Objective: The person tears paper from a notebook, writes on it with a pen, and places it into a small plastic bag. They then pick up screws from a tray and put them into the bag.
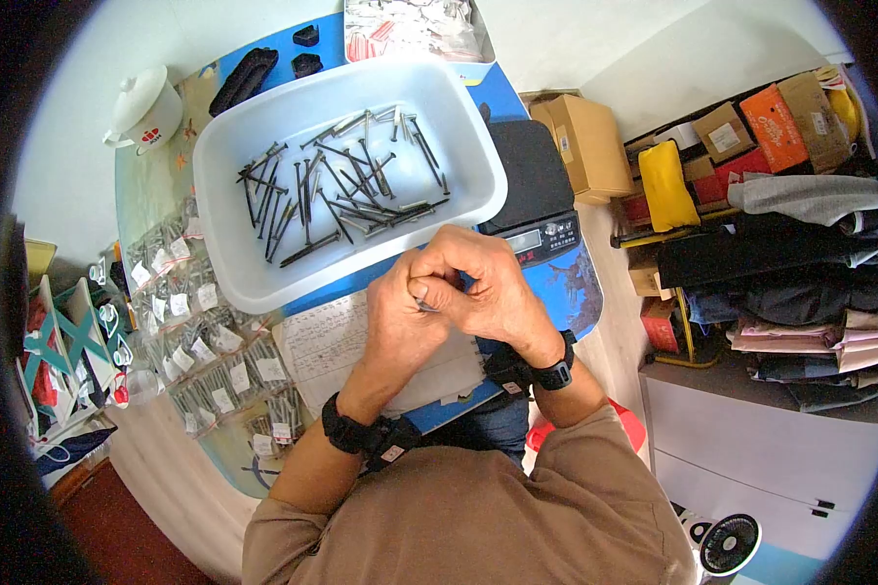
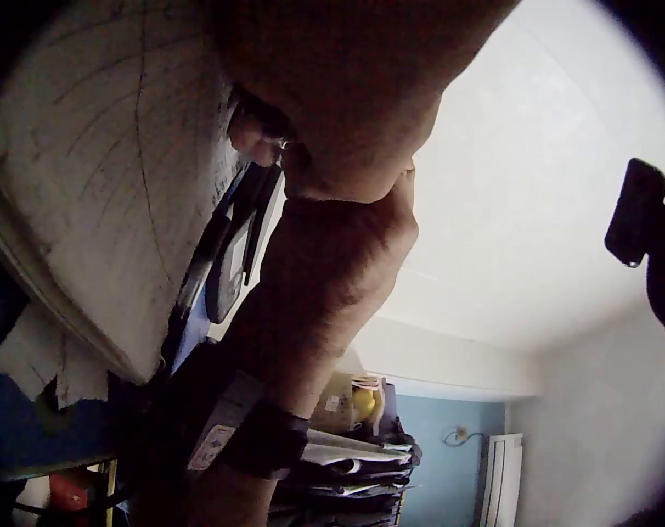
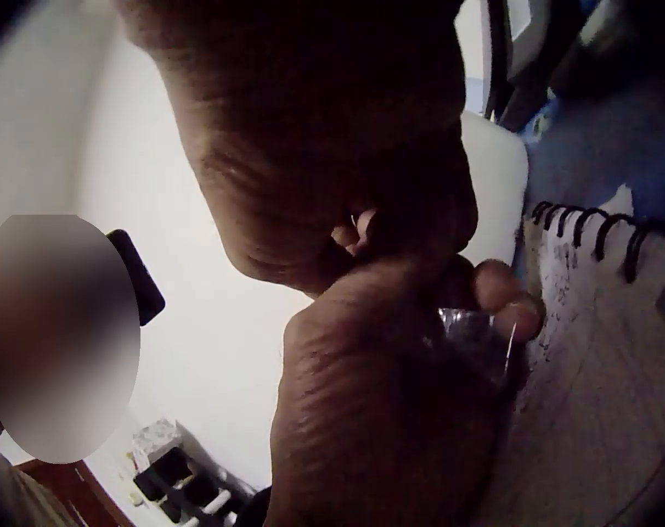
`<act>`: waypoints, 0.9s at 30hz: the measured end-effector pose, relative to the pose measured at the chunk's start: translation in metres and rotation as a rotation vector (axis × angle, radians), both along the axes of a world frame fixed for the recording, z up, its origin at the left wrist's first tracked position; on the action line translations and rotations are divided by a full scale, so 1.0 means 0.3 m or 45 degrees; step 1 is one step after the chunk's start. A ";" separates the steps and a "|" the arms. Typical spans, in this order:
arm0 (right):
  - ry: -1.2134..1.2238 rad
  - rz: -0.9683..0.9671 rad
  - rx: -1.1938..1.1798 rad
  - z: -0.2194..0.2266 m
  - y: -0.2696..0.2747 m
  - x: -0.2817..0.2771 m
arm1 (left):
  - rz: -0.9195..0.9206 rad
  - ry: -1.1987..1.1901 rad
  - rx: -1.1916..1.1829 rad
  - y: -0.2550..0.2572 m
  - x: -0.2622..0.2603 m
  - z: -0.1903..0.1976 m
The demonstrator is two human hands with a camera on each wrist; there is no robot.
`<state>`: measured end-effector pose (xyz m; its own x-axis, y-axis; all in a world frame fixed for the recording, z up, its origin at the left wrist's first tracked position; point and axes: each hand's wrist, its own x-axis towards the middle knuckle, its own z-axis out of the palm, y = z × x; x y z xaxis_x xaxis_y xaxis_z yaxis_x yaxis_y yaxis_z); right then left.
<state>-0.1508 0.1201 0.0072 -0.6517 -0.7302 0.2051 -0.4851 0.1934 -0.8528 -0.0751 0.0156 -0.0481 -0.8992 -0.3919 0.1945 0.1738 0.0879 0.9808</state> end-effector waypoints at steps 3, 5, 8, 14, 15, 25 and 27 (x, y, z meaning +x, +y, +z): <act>0.023 -0.003 0.003 -0.003 -0.002 0.000 | -0.001 0.015 0.024 -0.004 0.002 0.006; 0.024 -0.001 0.007 -0.001 -0.001 0.001 | -0.009 0.007 0.021 -0.003 0.001 -0.002; 0.029 0.010 0.006 -0.002 -0.002 -0.002 | -0.013 -0.002 0.023 -0.003 0.002 -0.001; -0.004 0.002 0.083 0.023 -0.006 0.002 | -0.055 -0.029 0.065 -0.009 0.005 0.007; 0.039 0.025 0.118 0.032 -0.007 -0.002 | -0.051 -0.028 0.063 -0.008 0.004 0.001; 0.606 0.515 0.509 0.259 -0.066 -0.208 | -0.049 -0.073 -0.016 -0.015 0.007 0.013; 0.782 0.496 0.550 0.269 -0.125 -0.295 | -0.061 -0.109 -0.127 -0.019 0.008 0.012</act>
